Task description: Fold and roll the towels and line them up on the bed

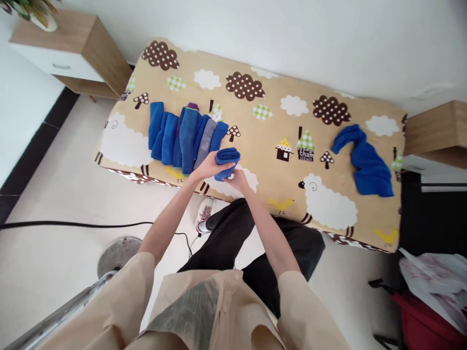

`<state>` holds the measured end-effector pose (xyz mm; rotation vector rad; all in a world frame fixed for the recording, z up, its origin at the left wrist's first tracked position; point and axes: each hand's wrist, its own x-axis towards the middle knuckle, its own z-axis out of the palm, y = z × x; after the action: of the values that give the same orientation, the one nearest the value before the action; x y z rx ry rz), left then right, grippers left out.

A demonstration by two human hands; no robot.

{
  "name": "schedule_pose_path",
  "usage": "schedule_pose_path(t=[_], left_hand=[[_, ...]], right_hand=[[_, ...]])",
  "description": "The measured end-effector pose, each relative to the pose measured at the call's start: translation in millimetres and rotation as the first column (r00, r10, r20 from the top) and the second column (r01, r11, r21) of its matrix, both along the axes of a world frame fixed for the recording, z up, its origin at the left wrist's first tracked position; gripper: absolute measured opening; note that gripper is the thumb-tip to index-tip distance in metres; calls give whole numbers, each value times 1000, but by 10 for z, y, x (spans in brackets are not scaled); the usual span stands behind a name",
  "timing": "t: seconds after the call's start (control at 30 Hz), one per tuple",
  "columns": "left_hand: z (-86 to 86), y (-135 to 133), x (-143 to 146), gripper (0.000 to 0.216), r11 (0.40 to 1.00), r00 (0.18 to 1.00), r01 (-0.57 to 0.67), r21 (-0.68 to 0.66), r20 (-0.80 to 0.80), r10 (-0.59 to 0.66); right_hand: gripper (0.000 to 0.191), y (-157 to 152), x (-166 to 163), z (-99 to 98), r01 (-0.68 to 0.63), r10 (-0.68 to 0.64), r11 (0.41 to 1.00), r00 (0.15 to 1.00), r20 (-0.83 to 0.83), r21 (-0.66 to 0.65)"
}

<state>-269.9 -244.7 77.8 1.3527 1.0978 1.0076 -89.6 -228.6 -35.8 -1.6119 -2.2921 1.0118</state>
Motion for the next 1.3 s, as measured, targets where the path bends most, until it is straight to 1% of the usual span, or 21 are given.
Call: schedule_pose_path(t=[0.1, 0.23, 0.5, 0.7, 0.77, 0.8, 0.83, 0.87, 0.9, 0.93, 0.97, 1.0, 1.03, 1.07, 1.1, 1.13, 1.17, 1.2, 1.23, 1.27, 1.3], left_hand=[[5, -48, -270, 50, 997, 995, -68, 23, -76, 69], [-52, -83, -448, 51, 995, 988, -93, 30, -120, 96], [-194, -78, -512, 51, 998, 991, -67, 11, -116, 68], [-329, -21, -525, 51, 998, 992, -51, 24, -113, 53], [-356, 9, -546, 59, 995, 989, -61, 78, -131, 71], [-364, 11, -557, 69, 987, 982, -97, 130, -149, 116], [-372, -4, -561, 80, 967, 965, -161, 196, -173, 195], [-380, -42, -554, 92, 929, 931, -252, 269, -194, 309], [-393, -109, -527, 98, 869, 874, -360, 341, -204, 442], [-415, -210, -474, 96, 791, 798, -465, 398, -199, 569], [-447, -345, -390, 87, 712, 718, -551, 435, -188, 670], [-490, -514, -272, 72, 655, 661, -607, 450, -171, 731], [-543, -711, -121, 58, 652, 654, -615, 444, -175, 736], [-603, -927, 57, 47, 709, 700, -565, 423, -209, 683], [-663, -1152, 255, 40, 806, 781, -455, 378, -267, 565], [-718, -1372, 461, 36, 902, 851, -305, 305, -337, 402], [-764, -1575, 663, 34, 972, 893, -95, 216, -414, 179], [-797, -1748, 848, 34, 987, 873, 97, 132, -487, -21], [-816, -1880, 1005, 39, 969, 808, 239, 62, -567, -163], [-823, -1966, 1130, 46, 944, 728, 331, -8, -634, -261], [-821, -2004, 1221, 52, 921, 653, 384, -69, -685, -324]], right_hand=[[22, 3, -380, 18, -36, 36, 999, 997, 63, -5], [25, -12, -628, -43, -56, 59, 998, 991, 118, -33], [27, -16, -663, -226, -31, 44, 996, 983, 176, -78], [24, -6, -682, -279, -22, 36, 994, 990, 137, -104], [27, -1, -702, -276, -15, 28, 993, 993, 110, -117], [34, 4, -703, -270, -2, 14, 992, 996, 93, -126], [45, 11, -689, -260, 19, -9, 990, 998, 69, -138], [60, 20, -653, -246, 46, -40, 988, 998, 38, -150], [74, 29, -585, -230, 76, -77, 984, 997, 1, -160], [85, 33, -479, -210, 107, -115, 980, 993, -36, -171], [89, 27, -330, -187, 139, -154, 974, 986, -68, -181], [87, 5, -134, -159, 172, -192, 967, 977, -93, -188], [79, -40, 105, -127, 202, -225, 960, 969, -102, -196], [68, -113, 381, -87, 242, -266, 949, 959, -96, -203], [58, -217, 682, -40, 270, -292, 941, 952, -86, -205], [50, -353, 995, 15, 286, -303, 938, 951, -66, -197], [45, -516, 1302, 78, 324, -333, 929, 943, -21, -182], [42, -700, 1584, 146, 375, -375, 914, 927, 30, -155], [40, -897, 1827, 215, 428, -420, 897, 903, 85, -112], [40, -1095, 2018, 282, 475, -465, 878, 875, 133, -53], [38, -1282, 2149, 342, 496, -492, 868, 855, 161, 20]])
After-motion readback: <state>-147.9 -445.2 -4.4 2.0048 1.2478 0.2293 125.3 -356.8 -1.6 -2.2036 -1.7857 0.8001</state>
